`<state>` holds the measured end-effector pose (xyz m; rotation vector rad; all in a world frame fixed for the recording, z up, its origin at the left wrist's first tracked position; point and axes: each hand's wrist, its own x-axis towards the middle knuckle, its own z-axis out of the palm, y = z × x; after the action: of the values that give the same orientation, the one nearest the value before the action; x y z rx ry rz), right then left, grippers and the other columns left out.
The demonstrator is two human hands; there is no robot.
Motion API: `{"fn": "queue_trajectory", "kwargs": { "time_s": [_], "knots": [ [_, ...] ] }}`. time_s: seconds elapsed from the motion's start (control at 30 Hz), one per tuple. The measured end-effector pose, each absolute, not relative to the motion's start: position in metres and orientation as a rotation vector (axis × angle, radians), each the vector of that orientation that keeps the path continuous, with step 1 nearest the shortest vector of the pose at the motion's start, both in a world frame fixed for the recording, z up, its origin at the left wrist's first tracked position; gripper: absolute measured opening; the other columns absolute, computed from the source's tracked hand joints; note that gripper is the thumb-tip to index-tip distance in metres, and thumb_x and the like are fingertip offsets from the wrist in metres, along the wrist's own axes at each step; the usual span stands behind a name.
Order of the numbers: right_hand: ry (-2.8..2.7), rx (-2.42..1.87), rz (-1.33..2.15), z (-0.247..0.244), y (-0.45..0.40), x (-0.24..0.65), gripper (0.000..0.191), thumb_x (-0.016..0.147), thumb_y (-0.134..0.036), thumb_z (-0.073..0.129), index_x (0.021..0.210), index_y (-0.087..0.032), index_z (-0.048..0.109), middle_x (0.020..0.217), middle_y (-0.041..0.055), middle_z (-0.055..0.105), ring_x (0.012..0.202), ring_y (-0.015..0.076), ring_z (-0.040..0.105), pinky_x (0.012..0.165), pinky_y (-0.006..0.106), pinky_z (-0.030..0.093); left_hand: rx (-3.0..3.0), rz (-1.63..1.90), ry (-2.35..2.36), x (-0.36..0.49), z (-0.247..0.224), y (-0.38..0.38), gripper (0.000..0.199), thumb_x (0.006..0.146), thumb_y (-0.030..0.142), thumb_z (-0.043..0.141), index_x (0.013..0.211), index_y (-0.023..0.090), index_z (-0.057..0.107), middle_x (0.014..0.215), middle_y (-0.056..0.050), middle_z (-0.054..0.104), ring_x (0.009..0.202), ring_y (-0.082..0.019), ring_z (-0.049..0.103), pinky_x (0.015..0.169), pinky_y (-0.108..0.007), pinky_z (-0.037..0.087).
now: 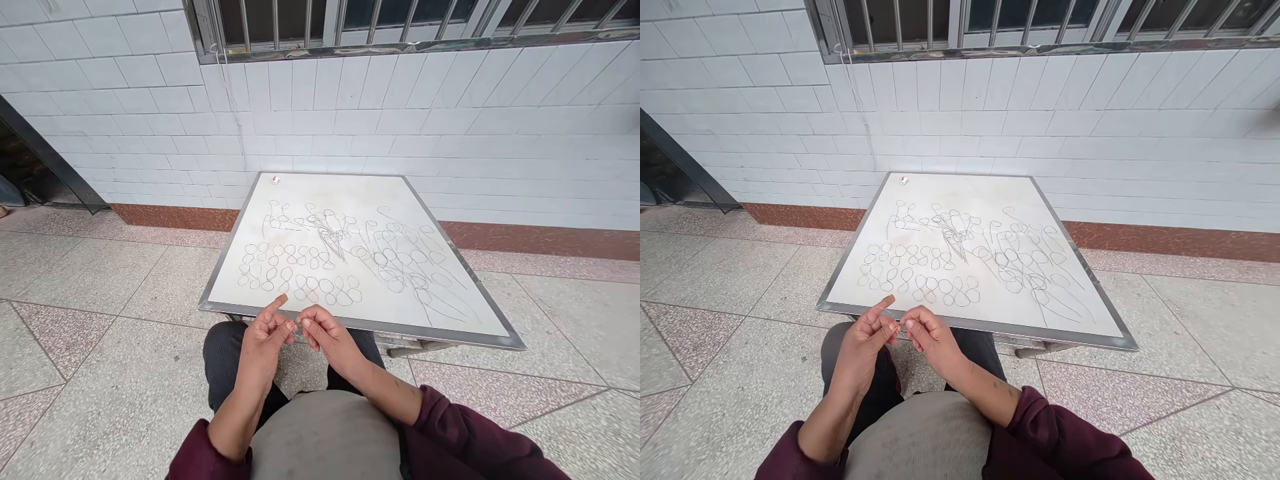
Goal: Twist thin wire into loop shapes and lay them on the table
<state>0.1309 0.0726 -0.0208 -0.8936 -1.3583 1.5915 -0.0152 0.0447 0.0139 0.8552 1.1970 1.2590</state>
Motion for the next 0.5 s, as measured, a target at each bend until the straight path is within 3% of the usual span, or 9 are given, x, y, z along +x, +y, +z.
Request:
{"fn": "queue_trajectory", "kwargs": {
  "time_s": [0.17, 0.4, 0.5],
  "knots": [
    [-1.490, -0.927, 1.503, -0.020, 0.074, 0.136, 0.025, 0.090, -0.046, 0.052, 0.089, -0.022, 0.059, 0.064, -0.0040, 0.047, 0.053, 0.0099, 0.038, 0.050, 0.023, 0.033, 0.903, 1.230, 1.176, -0.015, 0.012, 0.044, 0.056, 0.076, 0.033, 0.070, 0.129, 0.019, 0.056, 0.070, 0.003, 0.058, 0.065, -0.011, 0.052, 0.072, -0.027, 0.043],
    [-1.797, -0.905, 1.199, -0.016, 0.074, 0.143, 0.023, 0.095, -0.035, 0.045, 0.086, -0.022, 0.061, 0.081, 0.0007, 0.062, 0.075, 0.0140, 0.054, 0.072, 0.028, 0.043, 0.907, 1.211, 1.180, -0.011, 0.008, 0.041, 0.056, 0.076, 0.031, 0.070, 0.128, 0.017, 0.056, 0.070, 0.003, 0.058, 0.065, -0.011, 0.052, 0.071, -0.027, 0.043],
    [-1.797, -0.932, 1.216, -0.020, 0.074, 0.143, 0.019, 0.095, -0.035, 0.046, 0.093, -0.022, 0.060, 0.081, 0.0003, 0.061, 0.074, 0.0140, 0.054, 0.071, 0.028, 0.043, 0.944, 1.221, 1.190, -0.011, 0.004, 0.041, 0.054, 0.078, 0.031, 0.068, 0.129, 0.018, 0.056, 0.071, 0.003, 0.058, 0.067, -0.012, 0.052, 0.072, -0.028, 0.043]
  ]
}}
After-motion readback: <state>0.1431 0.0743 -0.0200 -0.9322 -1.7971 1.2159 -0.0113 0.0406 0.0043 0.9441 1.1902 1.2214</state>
